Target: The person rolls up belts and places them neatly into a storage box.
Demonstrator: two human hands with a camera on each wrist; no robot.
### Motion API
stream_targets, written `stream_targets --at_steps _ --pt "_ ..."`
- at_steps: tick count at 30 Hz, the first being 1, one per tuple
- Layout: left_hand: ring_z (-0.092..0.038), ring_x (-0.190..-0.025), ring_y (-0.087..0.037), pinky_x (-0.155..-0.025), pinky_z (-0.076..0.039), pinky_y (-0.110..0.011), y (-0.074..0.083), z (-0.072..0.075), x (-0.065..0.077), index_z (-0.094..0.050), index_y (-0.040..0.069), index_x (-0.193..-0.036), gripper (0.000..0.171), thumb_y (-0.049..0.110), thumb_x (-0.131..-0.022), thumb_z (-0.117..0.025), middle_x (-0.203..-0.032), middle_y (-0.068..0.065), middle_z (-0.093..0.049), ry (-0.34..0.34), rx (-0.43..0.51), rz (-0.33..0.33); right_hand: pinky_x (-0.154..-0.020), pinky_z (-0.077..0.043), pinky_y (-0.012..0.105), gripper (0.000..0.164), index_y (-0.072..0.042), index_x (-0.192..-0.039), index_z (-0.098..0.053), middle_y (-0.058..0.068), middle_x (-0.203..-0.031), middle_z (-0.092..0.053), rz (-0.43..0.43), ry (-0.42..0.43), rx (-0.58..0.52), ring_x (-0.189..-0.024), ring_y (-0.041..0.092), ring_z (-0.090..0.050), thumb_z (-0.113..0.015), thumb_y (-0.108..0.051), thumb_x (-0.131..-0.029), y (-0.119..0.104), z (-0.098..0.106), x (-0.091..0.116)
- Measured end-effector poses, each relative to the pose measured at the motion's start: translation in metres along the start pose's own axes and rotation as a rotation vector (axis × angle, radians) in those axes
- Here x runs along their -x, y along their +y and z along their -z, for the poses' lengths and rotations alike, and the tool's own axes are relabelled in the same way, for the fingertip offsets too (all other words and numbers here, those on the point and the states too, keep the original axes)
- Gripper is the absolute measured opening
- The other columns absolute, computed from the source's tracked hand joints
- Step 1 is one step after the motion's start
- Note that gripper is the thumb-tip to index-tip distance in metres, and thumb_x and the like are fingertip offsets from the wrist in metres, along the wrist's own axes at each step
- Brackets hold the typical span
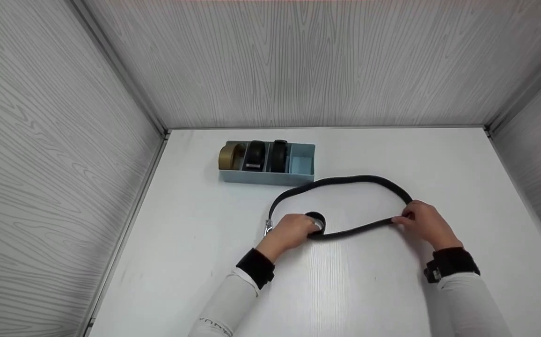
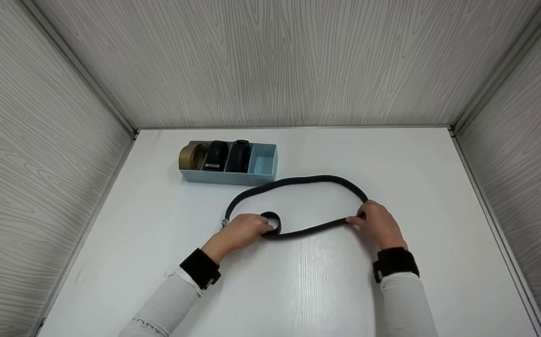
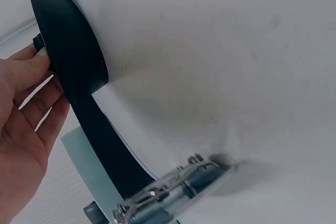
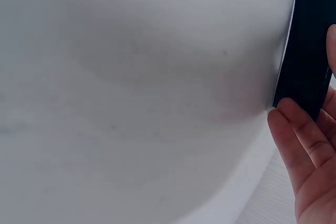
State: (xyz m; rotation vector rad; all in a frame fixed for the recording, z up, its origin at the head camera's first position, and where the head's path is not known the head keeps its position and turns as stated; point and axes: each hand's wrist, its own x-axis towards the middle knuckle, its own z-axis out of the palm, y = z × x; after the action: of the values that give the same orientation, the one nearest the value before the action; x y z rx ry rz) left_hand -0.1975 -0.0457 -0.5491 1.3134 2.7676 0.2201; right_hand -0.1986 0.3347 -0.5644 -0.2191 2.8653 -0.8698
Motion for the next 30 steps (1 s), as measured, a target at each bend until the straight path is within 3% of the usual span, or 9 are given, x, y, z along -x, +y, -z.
stream_targets --at_steps 8,15,24,26,30 --pt "-0.055 -0.069 -0.010 -0.065 -0.048 -0.026 -0.003 0.002 0.003 -0.073 0.020 -0.085 0.017 0.007 -0.089 -0.063 -0.079 0.009 -0.063 -0.011 -0.027 0.002 -0.070 -0.047 0.040 0.031 -0.001 -0.089 -0.071 0.008 -0.085 -0.064 -0.011 0.037 0.011 -0.079 0.025 -0.059 -0.075 -0.032 -0.087 0.005 0.003 -0.005" --pt "-0.053 -0.069 -0.007 -0.064 -0.047 -0.024 -0.001 0.003 0.001 -0.071 0.018 -0.082 0.023 -0.004 -0.084 -0.065 -0.079 0.008 -0.063 -0.035 0.009 0.014 -0.065 -0.047 0.037 0.042 0.004 -0.092 -0.069 0.012 -0.085 -0.065 -0.104 0.036 0.003 -0.075 0.025 -0.059 -0.074 -0.038 -0.087 0.009 0.009 -0.009" --pt "-0.064 -0.086 -0.012 -0.073 -0.051 -0.027 0.004 0.000 0.002 -0.073 0.017 -0.097 0.020 0.002 -0.087 -0.064 -0.095 0.003 -0.068 -0.065 -0.070 -0.027 -0.063 -0.046 0.039 0.041 0.005 -0.089 -0.070 0.015 -0.084 -0.064 -0.112 0.086 0.035 -0.073 0.027 -0.058 -0.074 -0.036 -0.088 0.004 0.007 -0.012" --pt "-0.064 -0.090 -0.013 -0.075 -0.051 -0.027 0.004 -0.001 0.004 -0.074 0.017 -0.103 0.021 0.005 -0.090 -0.062 -0.099 0.002 -0.067 -0.074 -0.045 -0.025 -0.064 -0.046 0.039 0.041 0.005 -0.089 -0.070 0.015 -0.084 -0.063 -0.113 0.088 0.042 -0.074 0.027 -0.058 -0.074 -0.036 -0.088 0.004 0.006 -0.012" --pt "-0.060 -0.085 -0.012 -0.075 -0.049 -0.027 0.002 -0.004 0.007 -0.074 0.016 -0.104 0.016 0.015 -0.093 -0.062 -0.097 0.003 -0.064 -0.085 0.093 0.006 -0.064 -0.046 0.039 0.041 0.005 -0.089 -0.069 0.015 -0.084 -0.062 -0.119 0.083 0.052 -0.074 0.028 -0.058 -0.073 -0.035 -0.089 0.004 0.004 -0.011"
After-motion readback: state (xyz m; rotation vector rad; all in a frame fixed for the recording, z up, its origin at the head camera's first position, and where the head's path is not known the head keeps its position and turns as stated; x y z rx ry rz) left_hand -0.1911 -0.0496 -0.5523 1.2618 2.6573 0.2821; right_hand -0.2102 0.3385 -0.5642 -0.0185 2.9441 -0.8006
